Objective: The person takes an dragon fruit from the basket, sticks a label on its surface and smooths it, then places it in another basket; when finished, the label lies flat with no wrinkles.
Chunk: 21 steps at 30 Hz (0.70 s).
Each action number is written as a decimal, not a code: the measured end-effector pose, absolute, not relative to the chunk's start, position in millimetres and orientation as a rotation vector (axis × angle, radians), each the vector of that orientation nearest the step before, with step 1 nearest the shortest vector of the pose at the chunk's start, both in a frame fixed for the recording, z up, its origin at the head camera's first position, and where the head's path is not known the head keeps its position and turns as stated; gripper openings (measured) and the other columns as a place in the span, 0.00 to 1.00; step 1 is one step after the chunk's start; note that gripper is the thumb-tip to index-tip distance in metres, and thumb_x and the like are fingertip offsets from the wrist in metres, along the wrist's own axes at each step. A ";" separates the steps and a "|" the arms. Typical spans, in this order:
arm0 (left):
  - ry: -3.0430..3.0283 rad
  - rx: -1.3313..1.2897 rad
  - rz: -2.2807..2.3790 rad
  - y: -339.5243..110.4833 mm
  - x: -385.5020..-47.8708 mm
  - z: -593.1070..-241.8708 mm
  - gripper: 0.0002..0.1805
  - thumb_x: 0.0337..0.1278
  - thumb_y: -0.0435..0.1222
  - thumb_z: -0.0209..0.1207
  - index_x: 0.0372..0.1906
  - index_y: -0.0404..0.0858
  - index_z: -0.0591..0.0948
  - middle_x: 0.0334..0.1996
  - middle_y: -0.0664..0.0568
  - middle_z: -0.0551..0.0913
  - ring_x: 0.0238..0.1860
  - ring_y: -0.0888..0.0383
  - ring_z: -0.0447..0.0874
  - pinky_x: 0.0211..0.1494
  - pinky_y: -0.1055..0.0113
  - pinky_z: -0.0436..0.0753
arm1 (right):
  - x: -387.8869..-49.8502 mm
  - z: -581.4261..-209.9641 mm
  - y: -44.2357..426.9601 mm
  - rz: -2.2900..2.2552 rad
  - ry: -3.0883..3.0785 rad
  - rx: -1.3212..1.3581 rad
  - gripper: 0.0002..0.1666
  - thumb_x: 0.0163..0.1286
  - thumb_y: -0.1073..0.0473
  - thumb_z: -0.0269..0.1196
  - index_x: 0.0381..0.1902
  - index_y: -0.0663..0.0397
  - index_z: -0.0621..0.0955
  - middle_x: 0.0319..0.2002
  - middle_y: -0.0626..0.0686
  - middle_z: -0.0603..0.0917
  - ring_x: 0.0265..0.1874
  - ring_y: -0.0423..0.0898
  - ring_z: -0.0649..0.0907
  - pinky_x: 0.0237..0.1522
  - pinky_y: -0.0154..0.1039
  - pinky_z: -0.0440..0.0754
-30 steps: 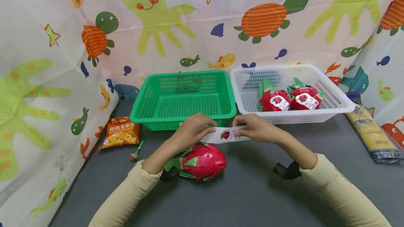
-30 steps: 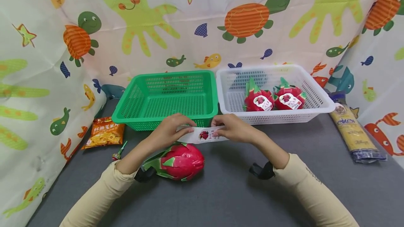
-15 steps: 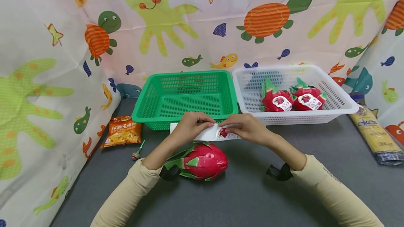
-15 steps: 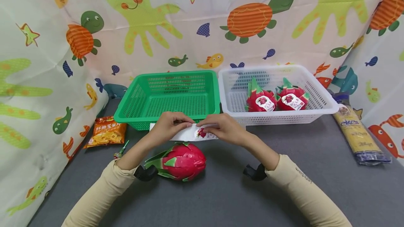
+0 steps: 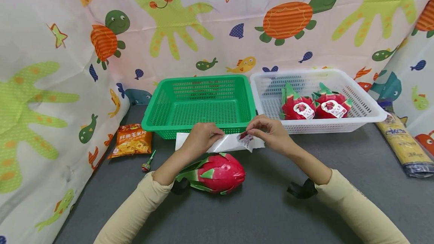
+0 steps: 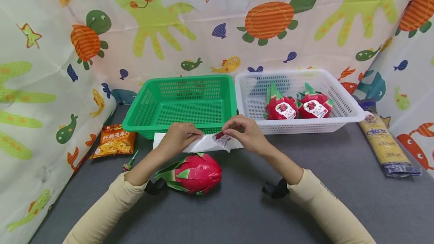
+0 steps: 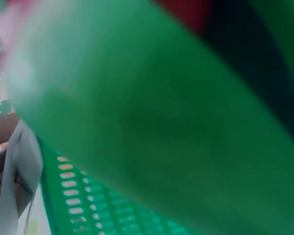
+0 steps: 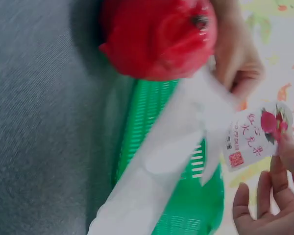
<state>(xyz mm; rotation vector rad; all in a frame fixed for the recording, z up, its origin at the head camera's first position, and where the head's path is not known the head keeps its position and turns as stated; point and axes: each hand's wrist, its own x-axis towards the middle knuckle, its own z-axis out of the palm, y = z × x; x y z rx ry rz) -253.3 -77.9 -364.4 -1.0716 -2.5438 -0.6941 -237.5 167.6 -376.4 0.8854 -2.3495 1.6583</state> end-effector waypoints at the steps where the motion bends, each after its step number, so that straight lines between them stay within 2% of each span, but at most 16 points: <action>1: -2.538 -1.072 -0.661 -79.4 -253.7 -366.6 0.04 0.50 0.32 0.63 0.32 0.38 0.87 0.27 0.51 0.85 0.30 0.58 0.83 0.33 0.69 0.80 | -236.8 -374.0 169.1 1.716 -2.350 0.831 0.07 0.62 0.65 0.61 0.37 0.63 0.80 0.37 0.47 0.81 0.41 0.38 0.77 0.45 0.28 0.78; 7: -2.520 -1.053 -0.589 -88.0 -257.2 -377.9 0.04 0.49 0.31 0.63 0.30 0.39 0.87 0.22 0.52 0.82 0.25 0.59 0.80 0.27 0.71 0.76 | -237.8 -364.9 174.8 1.877 -2.383 0.658 0.14 0.66 0.60 0.58 0.42 0.68 0.77 0.36 0.40 0.81 0.41 0.38 0.77 0.46 0.29 0.77; 13: -2.484 -1.098 -0.449 -96.5 -258.8 -385.3 0.04 0.49 0.32 0.64 0.31 0.40 0.86 0.23 0.53 0.82 0.26 0.60 0.82 0.28 0.70 0.79 | -237.4 -360.3 174.0 1.824 -2.477 0.658 0.13 0.65 0.59 0.59 0.43 0.63 0.78 0.38 0.44 0.80 0.42 0.40 0.77 0.46 0.30 0.77; 16: -2.401 -1.108 -0.326 -99.6 -258.1 -388.2 0.02 0.49 0.33 0.64 0.30 0.42 0.85 0.24 0.54 0.83 0.26 0.60 0.82 0.26 0.69 0.79 | -236.8 -358.6 171.5 1.773 -2.522 0.692 0.12 0.65 0.58 0.59 0.42 0.59 0.79 0.40 0.48 0.81 0.42 0.42 0.78 0.47 0.31 0.77; 19: -2.312 -1.090 -0.271 -100.3 -253.6 -385.0 0.01 0.50 0.35 0.64 0.28 0.42 0.84 0.25 0.55 0.84 0.25 0.61 0.82 0.23 0.69 0.78 | -236.8 -357.0 168.1 1.698 -2.555 0.753 0.10 0.64 0.58 0.60 0.41 0.57 0.80 0.39 0.52 0.82 0.40 0.44 0.79 0.43 0.33 0.80; 21: -2.305 -1.087 -0.364 -98.0 -247.9 -376.8 0.02 0.50 0.36 0.64 0.29 0.42 0.84 0.27 0.55 0.85 0.26 0.61 0.83 0.26 0.69 0.80 | -236.6 -355.1 165.7 1.611 -2.576 0.810 0.09 0.63 0.58 0.61 0.40 0.55 0.81 0.38 0.52 0.82 0.37 0.45 0.79 0.39 0.34 0.80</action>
